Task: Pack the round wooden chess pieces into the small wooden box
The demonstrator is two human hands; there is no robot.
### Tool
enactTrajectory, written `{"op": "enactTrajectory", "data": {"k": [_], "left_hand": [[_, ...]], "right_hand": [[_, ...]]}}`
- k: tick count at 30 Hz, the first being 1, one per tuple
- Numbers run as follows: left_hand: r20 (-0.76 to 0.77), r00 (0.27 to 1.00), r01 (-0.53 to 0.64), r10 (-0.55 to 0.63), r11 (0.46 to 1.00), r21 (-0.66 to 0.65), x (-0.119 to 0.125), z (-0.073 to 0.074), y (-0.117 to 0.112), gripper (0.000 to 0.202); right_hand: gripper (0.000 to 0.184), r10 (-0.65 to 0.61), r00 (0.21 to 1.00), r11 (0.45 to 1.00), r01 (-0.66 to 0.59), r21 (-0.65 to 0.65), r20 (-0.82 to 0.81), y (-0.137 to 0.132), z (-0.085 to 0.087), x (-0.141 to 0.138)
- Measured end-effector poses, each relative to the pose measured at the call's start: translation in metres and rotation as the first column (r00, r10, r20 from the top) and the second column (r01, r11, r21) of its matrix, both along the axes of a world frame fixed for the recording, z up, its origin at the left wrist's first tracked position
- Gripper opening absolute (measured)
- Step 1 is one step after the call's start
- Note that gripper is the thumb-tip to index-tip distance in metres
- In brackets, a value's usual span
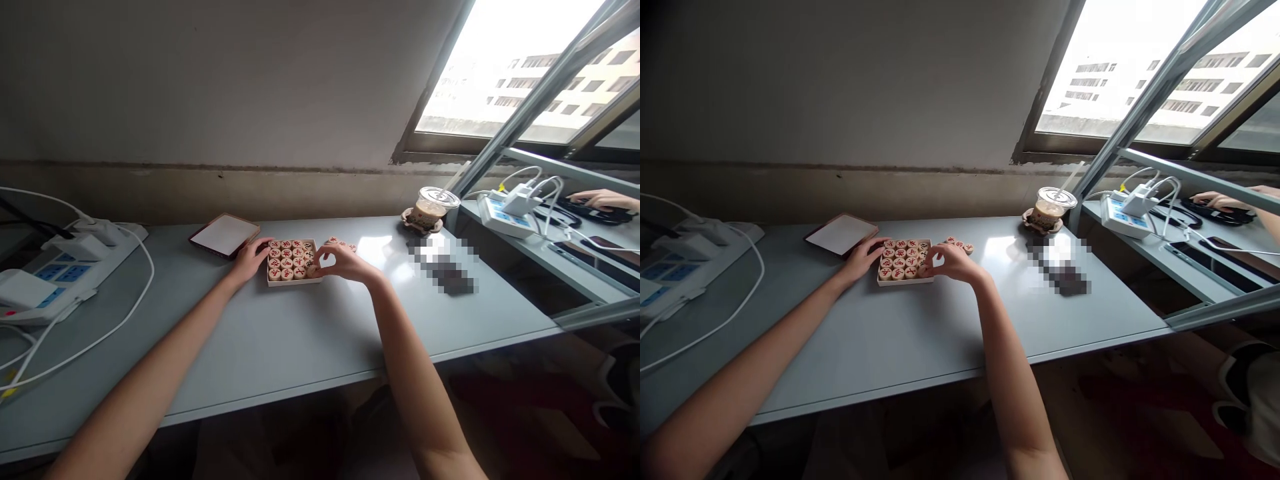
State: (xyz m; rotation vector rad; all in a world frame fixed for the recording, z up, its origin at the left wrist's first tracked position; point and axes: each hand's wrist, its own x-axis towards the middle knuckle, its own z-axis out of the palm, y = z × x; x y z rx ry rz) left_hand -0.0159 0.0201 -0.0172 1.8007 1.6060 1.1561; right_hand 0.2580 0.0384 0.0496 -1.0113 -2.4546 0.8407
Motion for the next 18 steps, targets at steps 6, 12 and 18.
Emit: {"op": "enactTrajectory", "data": {"k": [6, 12, 18], "left_hand": [[0.005, 1.0, 0.014, -0.014, 1.0, 0.013, -0.001, -0.001, 0.001, 0.041], [-0.003, 1.0, 0.002, -0.002, 1.0, -0.004, -0.001, 0.0, 0.001, 0.042], [-0.001, 1.0, 0.003, -0.003, 1.0, -0.004, -0.001, 0.0, 0.001, 0.041]], "right_hand": [[0.028, -0.428, 0.901, 0.886, 0.404, -0.226, -0.068, 0.011, 0.009, 0.05], [0.021, -0.738, 0.623, 0.635, 0.771, -0.048, 0.259, 0.021, -0.004, 0.068], [0.024, -0.73, 0.61, 0.653, 0.756, 0.05, 0.308, 0.025, -0.012, 0.06]]}}
